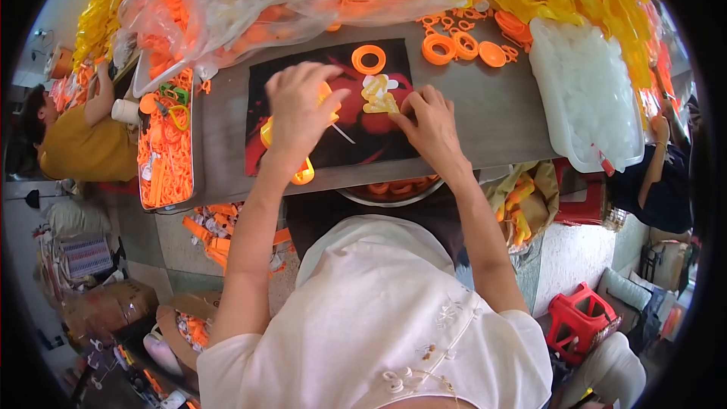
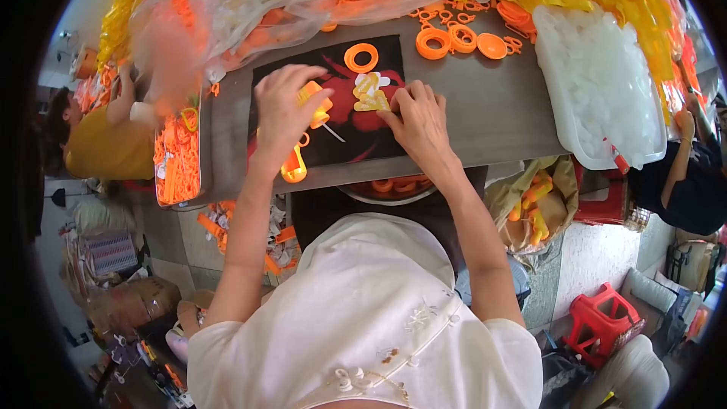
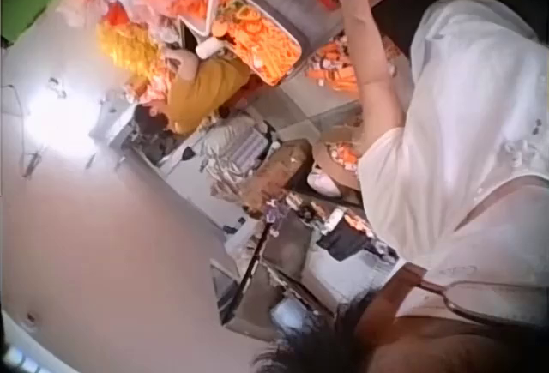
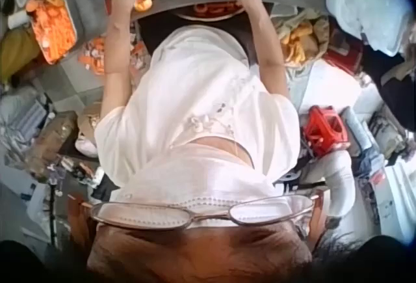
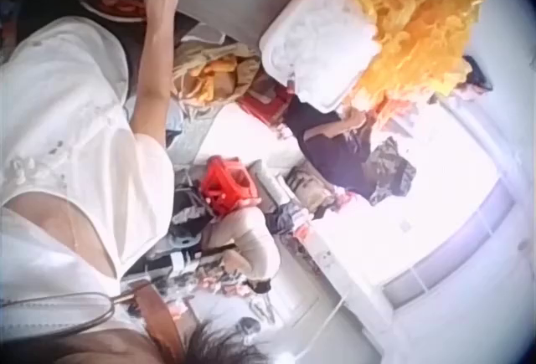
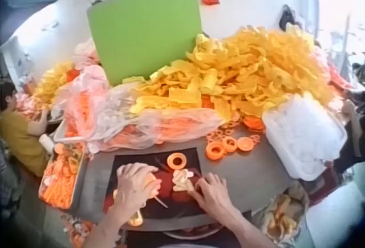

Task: Assembling plastic components to create yellow and orange toy guns at a factory workstation.

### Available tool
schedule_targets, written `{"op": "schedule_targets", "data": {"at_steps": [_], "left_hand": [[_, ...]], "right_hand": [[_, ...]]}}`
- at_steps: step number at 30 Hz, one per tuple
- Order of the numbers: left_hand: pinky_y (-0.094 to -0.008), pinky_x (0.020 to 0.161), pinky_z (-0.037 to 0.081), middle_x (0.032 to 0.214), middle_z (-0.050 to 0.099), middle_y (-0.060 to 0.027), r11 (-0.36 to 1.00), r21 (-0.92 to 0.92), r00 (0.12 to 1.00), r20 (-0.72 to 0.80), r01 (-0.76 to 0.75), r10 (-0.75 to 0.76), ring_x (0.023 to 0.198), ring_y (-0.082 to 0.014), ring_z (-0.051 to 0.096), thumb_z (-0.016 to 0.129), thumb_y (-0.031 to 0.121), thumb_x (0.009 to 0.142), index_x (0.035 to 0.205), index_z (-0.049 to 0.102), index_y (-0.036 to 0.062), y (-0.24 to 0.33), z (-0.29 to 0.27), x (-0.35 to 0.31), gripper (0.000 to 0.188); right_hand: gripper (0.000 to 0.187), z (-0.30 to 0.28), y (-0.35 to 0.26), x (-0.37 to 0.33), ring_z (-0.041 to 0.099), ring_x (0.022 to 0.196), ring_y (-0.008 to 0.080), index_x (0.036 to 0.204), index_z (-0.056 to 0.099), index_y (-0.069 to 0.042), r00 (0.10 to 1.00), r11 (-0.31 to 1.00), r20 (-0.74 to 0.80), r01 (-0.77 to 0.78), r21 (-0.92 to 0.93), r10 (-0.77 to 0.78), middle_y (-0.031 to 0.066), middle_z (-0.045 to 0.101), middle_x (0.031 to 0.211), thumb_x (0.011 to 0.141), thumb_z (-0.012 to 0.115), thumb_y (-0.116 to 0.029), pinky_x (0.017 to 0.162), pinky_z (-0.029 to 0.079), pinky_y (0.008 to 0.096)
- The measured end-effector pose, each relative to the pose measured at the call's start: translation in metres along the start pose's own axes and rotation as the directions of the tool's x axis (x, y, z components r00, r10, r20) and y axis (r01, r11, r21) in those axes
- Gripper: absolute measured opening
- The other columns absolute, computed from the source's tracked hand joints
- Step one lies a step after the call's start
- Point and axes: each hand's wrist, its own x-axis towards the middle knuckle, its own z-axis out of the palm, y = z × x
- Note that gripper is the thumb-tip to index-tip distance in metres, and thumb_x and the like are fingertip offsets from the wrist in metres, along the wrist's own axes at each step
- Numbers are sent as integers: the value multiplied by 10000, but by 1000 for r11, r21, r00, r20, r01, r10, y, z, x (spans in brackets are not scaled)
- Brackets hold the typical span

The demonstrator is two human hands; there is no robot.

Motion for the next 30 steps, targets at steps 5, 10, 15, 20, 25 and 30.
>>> {"op": "schedule_targets", "data": {"at_steps": [5,10,15,20,25,30], "left_hand": [[-405,1001,396,1150,580,-83,975,-130,983,69,179,-172,1078,-285,554,782,186,799,1205,637,112,-16,-18,-46,438],[-396,1045,419,1339,539,-126,918,-274,956,142,286,-256,1207,-314,528,747,94,825,1343,576,90,-32,-18,-79,545],[-371,1033,438,1332,560,-122,890,-368,961,161,271,-226,1223,-299,530,706,31,838,1334,581,70,-30,-8,-64,514],[-357,1041,433,1355,566,-124,904,-359,968,171,232,-181,1227,-280,557,721,50,834,1337,580,63,-28,-2,-58,523],[-383,983,453,1226,631,-118,905,-394,985,14,162,-171,1146,-291,579,761,119,822,1211,639,49,-30,-1,-55,414],[-370,904,466,1074,681,-78,923,-348,980,-44,165,-192,1010,-275,624,769,114,803,1060,681,58,-31,-1,-48,278]], "right_hand": [[210,-5,9,8,569,985,284,1028,672,-73,998,992,-49,54,111,-49,83,599,986,829,720,-121,862,411,387],[210,7,11,25,576,981,276,1027,691,-69,986,984,-19,167,63,-166,77,610,982,822,707,-107,903,405,388],[190,4,15,29,621,878,259,998,718,-49,981,981,-26,190,26,-190,75,642,874,812,706,-89,871,450,369],[106,-21,3,32,645,695,160,899,710,-26,973,912,12,-220,347,230,77,686,745,847,714,-118,699,491,289],[164,-28,-1,32,585,735,72,932,687,-2,919,658,201,-384,647,338,21,685,801,884,716,-156,701,458,228],[177,-19,-17,37,565,734,59,950,646,-21,910,490,264,-397,776,320,-7,648,790,919,696,-188,716,429,197]]}}
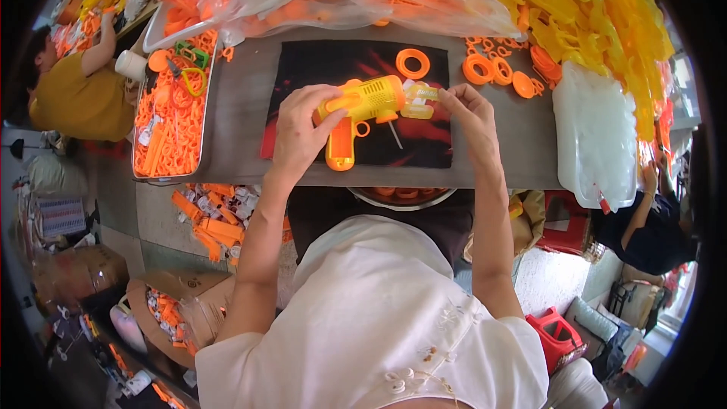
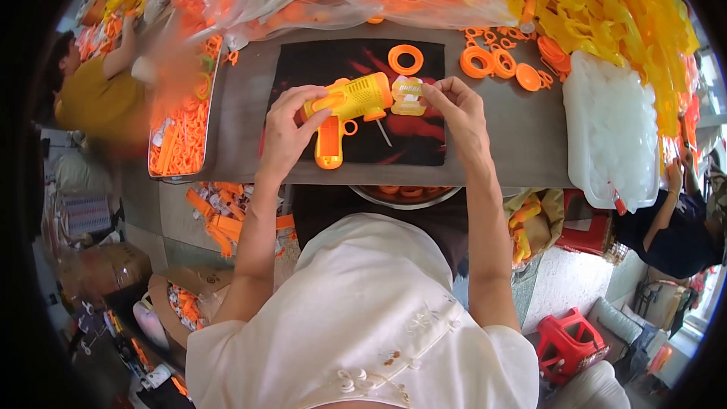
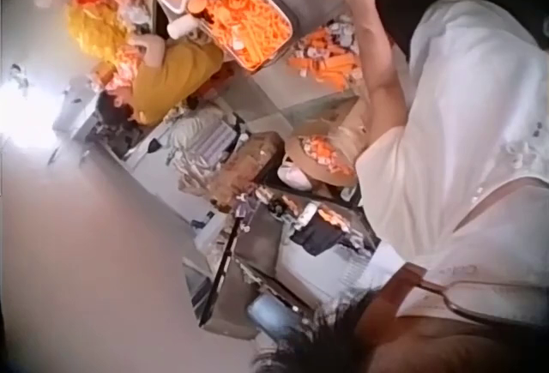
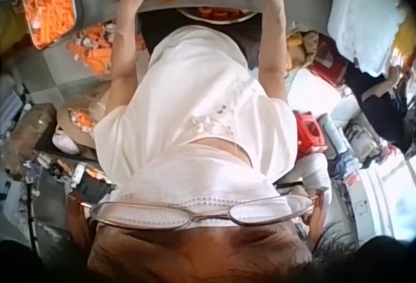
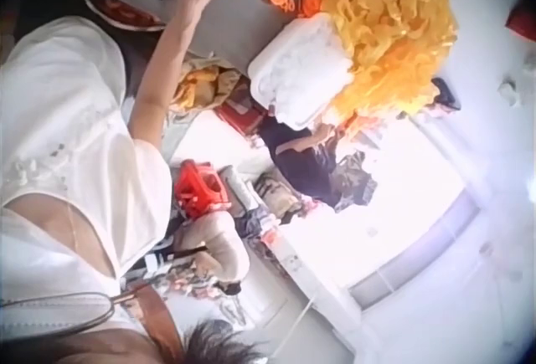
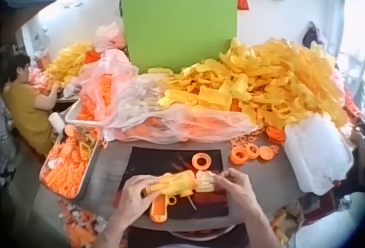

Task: Assembling plastic components to create yellow and orange toy guns at a factory workstation.

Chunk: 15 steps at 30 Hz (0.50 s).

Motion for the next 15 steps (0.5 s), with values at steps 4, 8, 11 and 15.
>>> {"op": "schedule_targets", "data": {"at_steps": [4,8,11,15], "left_hand": [[-341,858,487,1018,687,-71,1000,3,999,44,31,-31,941,-245,642,774,81,790,1007,689,46,1,-3,5,235],[-288,829,506,1032,684,-76,985,-133,991,82,114,-103,945,-187,648,769,31,796,1016,690,16,-3,-2,5,234],[-270,804,510,1032,682,-72,978,-178,994,36,107,-102,929,-168,648,763,6,798,1018,692,12,-6,3,-1,231],[-272,800,517,1037,682,-73,987,-148,997,43,66,-60,926,-174,654,762,-2,799,1018,695,11,-5,0,3,230]], "right_hand": [[175,17,11,9,587,887,95,907,654,-42,1000,997,29,8,-74,-6,37,644,977,893,719,-205,830,438,235],[211,42,8,14,468,1223,215,837,678,-54,980,922,43,195,-333,-192,111,516,1302,822,765,-246,1035,359,355],[232,54,6,17,372,1343,295,829,700,-53,980,883,48,195,-426,-193,141,473,1390,786,779,-267,1099,316,407],[227,70,8,25,348,1343,342,819,709,-53,958,800,159,287,-526,-239,149,454,1428,774,779,-265,1102,319,446]]}}
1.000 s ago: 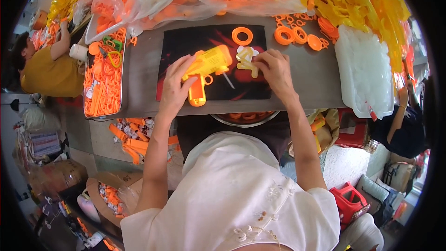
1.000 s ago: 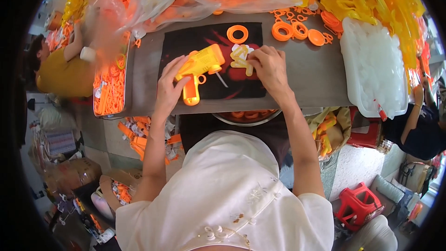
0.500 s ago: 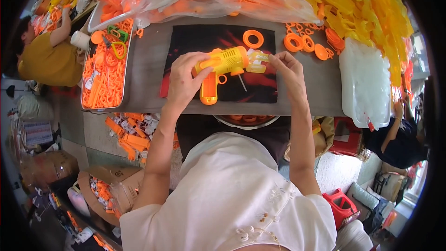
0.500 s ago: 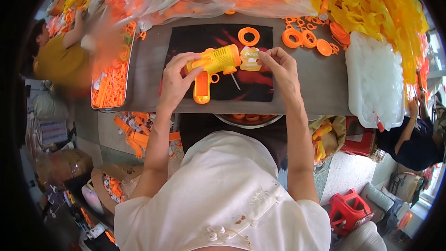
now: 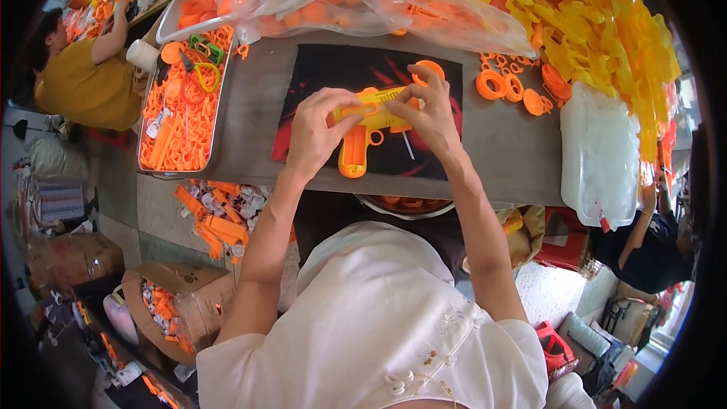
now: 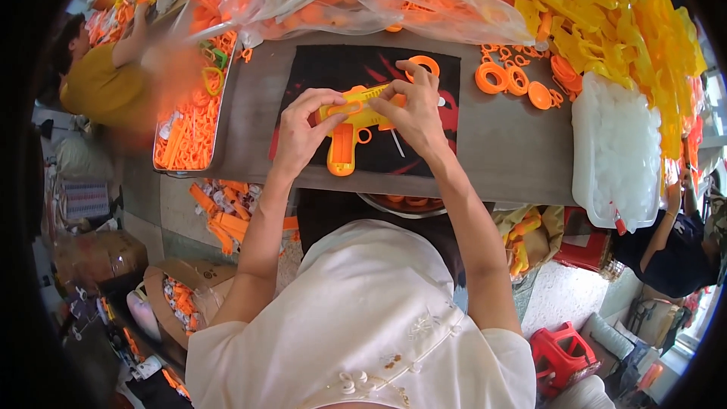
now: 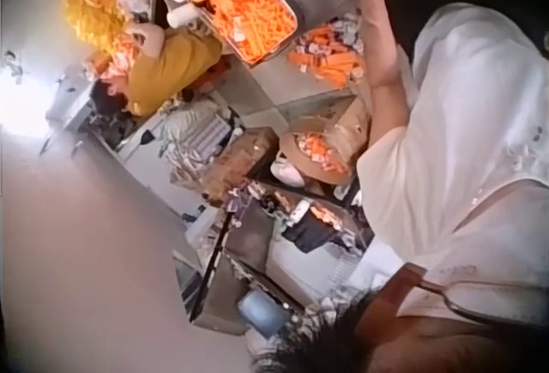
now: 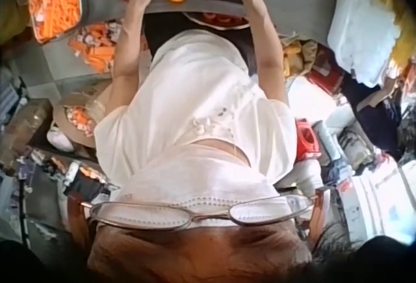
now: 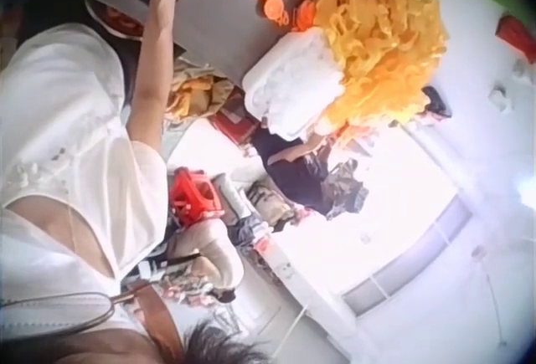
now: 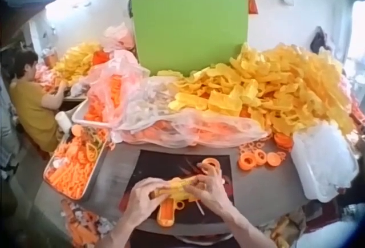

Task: Assembling plastic components to create yellow and orange toy guns at a factory workstation.

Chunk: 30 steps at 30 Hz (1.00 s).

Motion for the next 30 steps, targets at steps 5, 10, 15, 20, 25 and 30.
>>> {"op": "schedule_targets", "data": {"at_steps": [5,10,15,20,25,30], "left_hand": [[-357,817,493,982,693,-76,998,-46,999,-17,42,-43,900,-260,660,781,83,779,935,684,24,3,2,2,193],[-339,885,490,1087,670,-97,991,-87,994,5,105,-105,1002,-244,647,773,97,806,1027,722,34,-6,1,-8,236],[-308,974,483,1211,636,-97,941,-248,973,51,233,-227,1112,-189,619,753,93,844,1138,727,55,-7,0,-14,298],[-307,977,480,1212,640,-91,930,-281,972,64,235,-226,1125,-182,610,760,103,838,1138,728,56,-12,1,-12,305],[-309,974,482,1205,639,-88,942,-261,978,57,210,-202,1121,-183,605,754,95,841,1145,722,54,-10,0,-14,308],[-311,965,481,1209,632,-86,957,-240,987,32,161,-158,1122,-187,602,748,91,849,1152,714,52,-14,4,-17,307]], "right_hand": [[287,4,-7,6,349,1342,346,799,695,-23,999,996,50,19,-90,-15,154,482,1400,772,779,-296,1094,334,449],[242,2,-8,9,413,1303,326,870,694,-29,992,989,109,82,-126,-68,154,491,1388,782,787,-235,1082,358,419],[211,-5,-8,5,466,1270,323,1016,710,-86,910,914,163,397,-80,-381,134,502,1376,808,747,-78,1052,385,431],[437,-7,-2,7,454,1292,327,1139,715,-192,776,754,306,620,-215,-551,84,506,1389,753,707,11,1040,385,471],[451,0,-10,5,447,1302,335,1151,715,-197,728,705,375,672,-227,-574,84,495,1418,752,701,12,1054,375,476],[404,-1,-4,4,489,1278,340,1218,683,-136,868,898,243,439,36,-434,95,516,1410,840,645,1,1084,348,501]]}}
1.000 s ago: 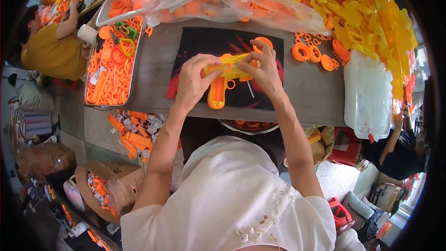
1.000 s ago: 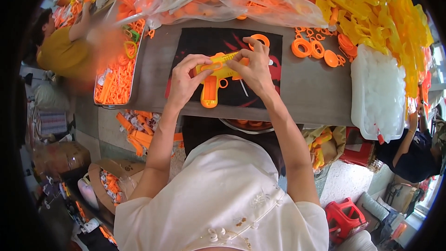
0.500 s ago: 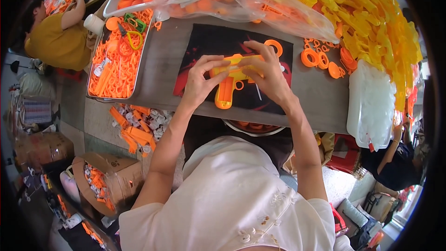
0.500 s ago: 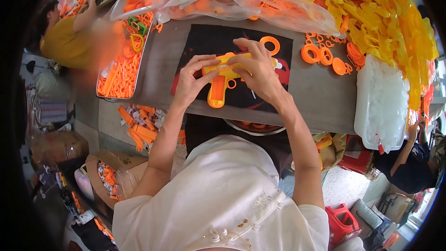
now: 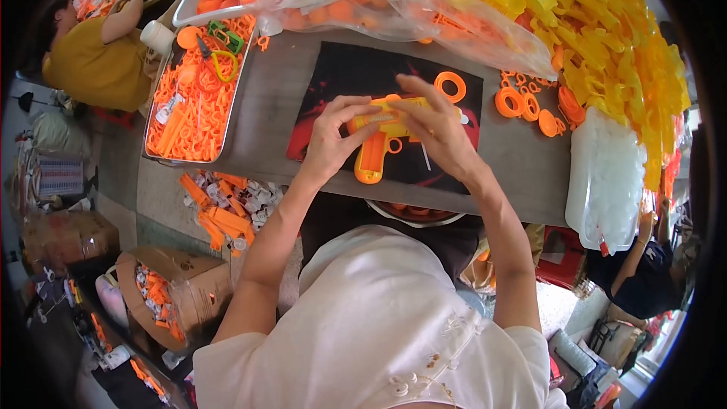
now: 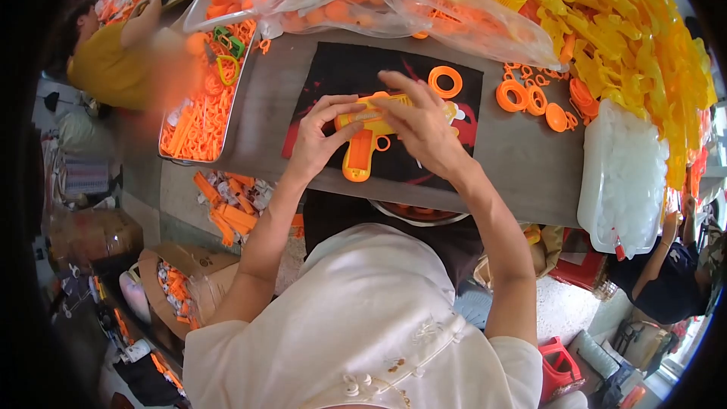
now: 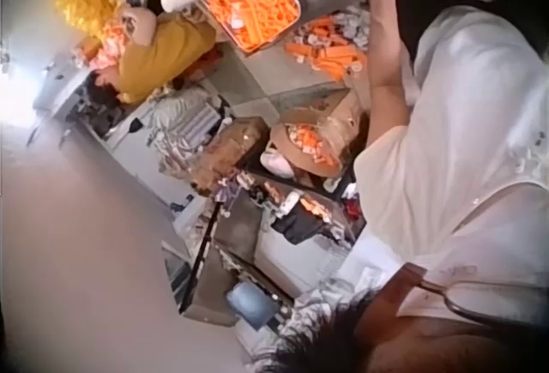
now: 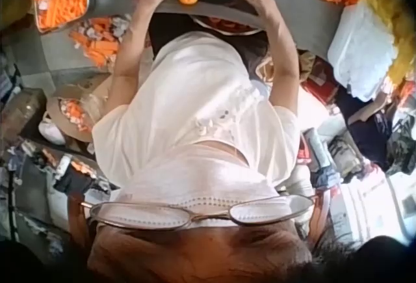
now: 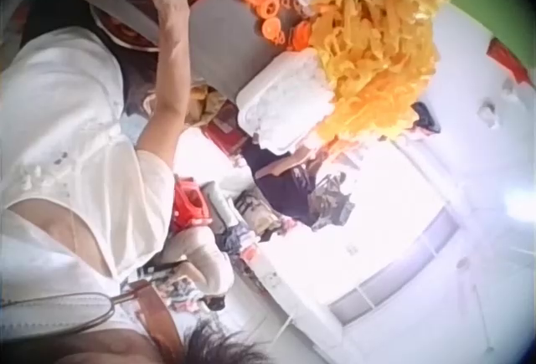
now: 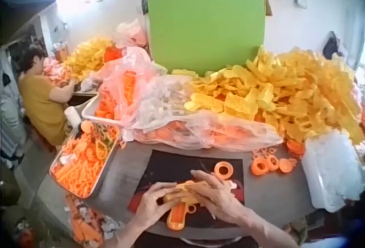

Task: Assembling plastic components to create yellow and orange toy guns at a factory workstation.

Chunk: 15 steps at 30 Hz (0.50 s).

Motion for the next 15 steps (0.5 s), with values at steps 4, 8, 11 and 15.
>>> {"op": "schedule_targets", "data": {"at_steps": [4,8,11,15], "left_hand": [[-329,932,494,1190,630,-91,954,254,980,-78,-160,185,1095,-238,613,754,44,810,1093,714,48,7,5,-1,285],[-382,868,526,1128,620,-83,835,417,892,-108,-359,438,1056,-293,605,767,45,743,1020,719,78,-4,14,-7,284],[-395,847,537,1133,608,-84,816,457,894,-94,-353,439,1050,-297,602,745,20,754,1038,725,93,-2,16,-9,294],[-395,850,533,1140,600,-103,823,465,906,-93,-327,413,1049,-315,598,728,27,772,1064,729,99,-2,17,-11,301]], "right_hand": [[374,-8,2,-5,502,1290,261,1266,644,-109,989,976,140,77,-202,-49,74,524,1407,899,609,-50,1156,251,511],[344,-7,4,-5,526,1257,258,1296,613,-87,990,999,138,-9,-32,13,73,564,1354,961,541,-56,1171,213,501],[357,-8,5,6,569,1196,230,1319,573,-36,975,964,116,-208,168,191,108,596,1295,971,570,-117,1099,354,400],[438,-11,1,24,579,1165,197,1318,555,0,905,924,233,-378,58,355,140,620,1241,944,650,-207,979,462,301]]}}
